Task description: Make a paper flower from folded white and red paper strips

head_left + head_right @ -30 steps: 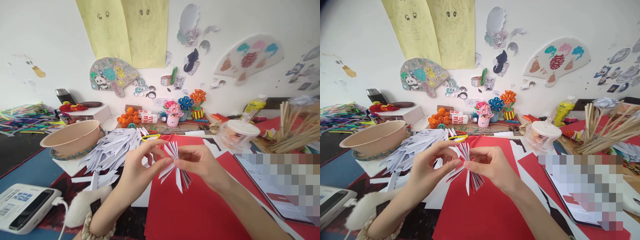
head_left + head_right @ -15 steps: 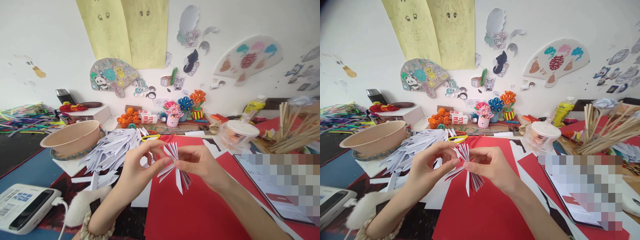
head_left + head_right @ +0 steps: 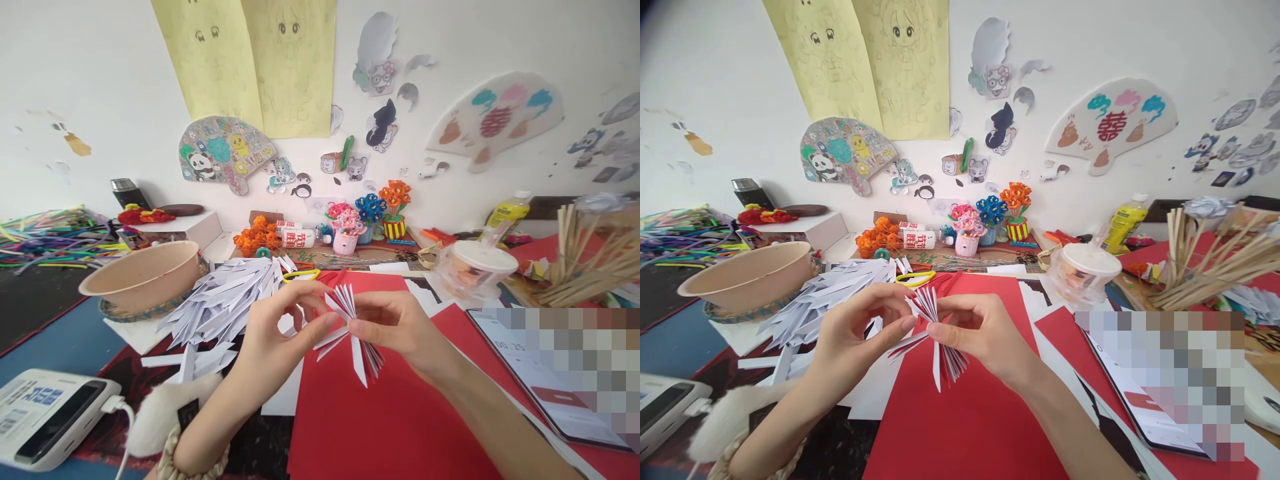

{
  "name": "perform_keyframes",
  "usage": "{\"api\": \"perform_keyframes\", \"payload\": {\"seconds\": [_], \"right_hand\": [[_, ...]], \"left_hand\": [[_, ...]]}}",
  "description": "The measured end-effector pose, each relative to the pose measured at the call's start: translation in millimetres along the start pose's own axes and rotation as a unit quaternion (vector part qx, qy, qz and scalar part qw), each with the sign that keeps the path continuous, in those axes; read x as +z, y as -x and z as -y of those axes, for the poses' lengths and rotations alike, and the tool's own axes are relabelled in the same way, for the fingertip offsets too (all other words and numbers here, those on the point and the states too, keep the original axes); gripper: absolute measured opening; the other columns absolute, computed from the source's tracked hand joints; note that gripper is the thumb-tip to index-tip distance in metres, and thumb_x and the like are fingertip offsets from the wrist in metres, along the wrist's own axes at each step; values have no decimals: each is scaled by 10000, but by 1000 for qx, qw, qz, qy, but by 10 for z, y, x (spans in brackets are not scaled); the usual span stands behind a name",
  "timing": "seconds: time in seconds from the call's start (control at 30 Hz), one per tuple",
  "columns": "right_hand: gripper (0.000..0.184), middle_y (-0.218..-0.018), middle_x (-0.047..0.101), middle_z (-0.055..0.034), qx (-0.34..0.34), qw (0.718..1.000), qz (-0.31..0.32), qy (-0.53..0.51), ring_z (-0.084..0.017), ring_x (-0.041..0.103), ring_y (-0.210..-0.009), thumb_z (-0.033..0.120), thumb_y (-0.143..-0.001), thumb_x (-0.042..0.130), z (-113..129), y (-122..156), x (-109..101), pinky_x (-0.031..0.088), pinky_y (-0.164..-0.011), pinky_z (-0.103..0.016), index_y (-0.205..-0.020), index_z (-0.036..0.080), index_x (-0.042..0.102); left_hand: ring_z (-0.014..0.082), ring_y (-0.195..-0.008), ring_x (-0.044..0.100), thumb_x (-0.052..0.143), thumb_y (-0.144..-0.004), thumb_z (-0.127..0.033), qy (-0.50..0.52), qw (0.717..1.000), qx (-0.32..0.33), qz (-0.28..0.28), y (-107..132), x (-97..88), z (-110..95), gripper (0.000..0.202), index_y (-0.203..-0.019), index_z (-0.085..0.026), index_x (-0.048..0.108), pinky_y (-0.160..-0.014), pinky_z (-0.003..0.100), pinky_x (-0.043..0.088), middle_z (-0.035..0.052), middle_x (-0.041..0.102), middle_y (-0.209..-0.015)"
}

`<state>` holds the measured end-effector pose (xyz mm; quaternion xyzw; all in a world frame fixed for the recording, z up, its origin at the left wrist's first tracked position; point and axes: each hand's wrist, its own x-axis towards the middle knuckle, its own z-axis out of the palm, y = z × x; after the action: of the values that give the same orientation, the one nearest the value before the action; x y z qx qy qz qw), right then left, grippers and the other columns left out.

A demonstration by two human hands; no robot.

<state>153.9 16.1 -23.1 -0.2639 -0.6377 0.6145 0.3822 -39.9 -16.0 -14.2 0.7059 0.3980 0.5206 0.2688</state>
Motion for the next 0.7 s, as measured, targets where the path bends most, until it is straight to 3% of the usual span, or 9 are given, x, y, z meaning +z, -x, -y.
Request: {"api": "perform_keyframes", "payload": {"seconds": [0.17,0.37,0.7], "right_hand": [[246,-681,561,5,15,998,-13,53,-98,435,-526,366,-862,694,23,14,6,361,-469,-233,-1016,188,763],[174,-838,570,-14,-14,997,6,79,-119,479,-692,282,-878,655,44,22,0,376,-606,-250,-983,209,772],[138,-716,461,29,10,993,50,107,-85,357,-578,299,-837,686,-6,24,-54,245,-502,-253,-811,170,727]], "left_hand": [[92,-669,608,693,-858,-238,4,1000,-6,-17,-8,-42,26,47,-892,-208,682,-599,203,468,-20,687,-778],[117,-714,624,667,-877,-266,-10,999,-5,-53,-51,-151,34,73,-846,-216,710,-631,224,474,0,721,-812],[134,-713,645,719,-835,-212,-55,996,52,45,-104,-203,-49,28,-826,-208,746,-616,225,478,13,749,-799]]}}
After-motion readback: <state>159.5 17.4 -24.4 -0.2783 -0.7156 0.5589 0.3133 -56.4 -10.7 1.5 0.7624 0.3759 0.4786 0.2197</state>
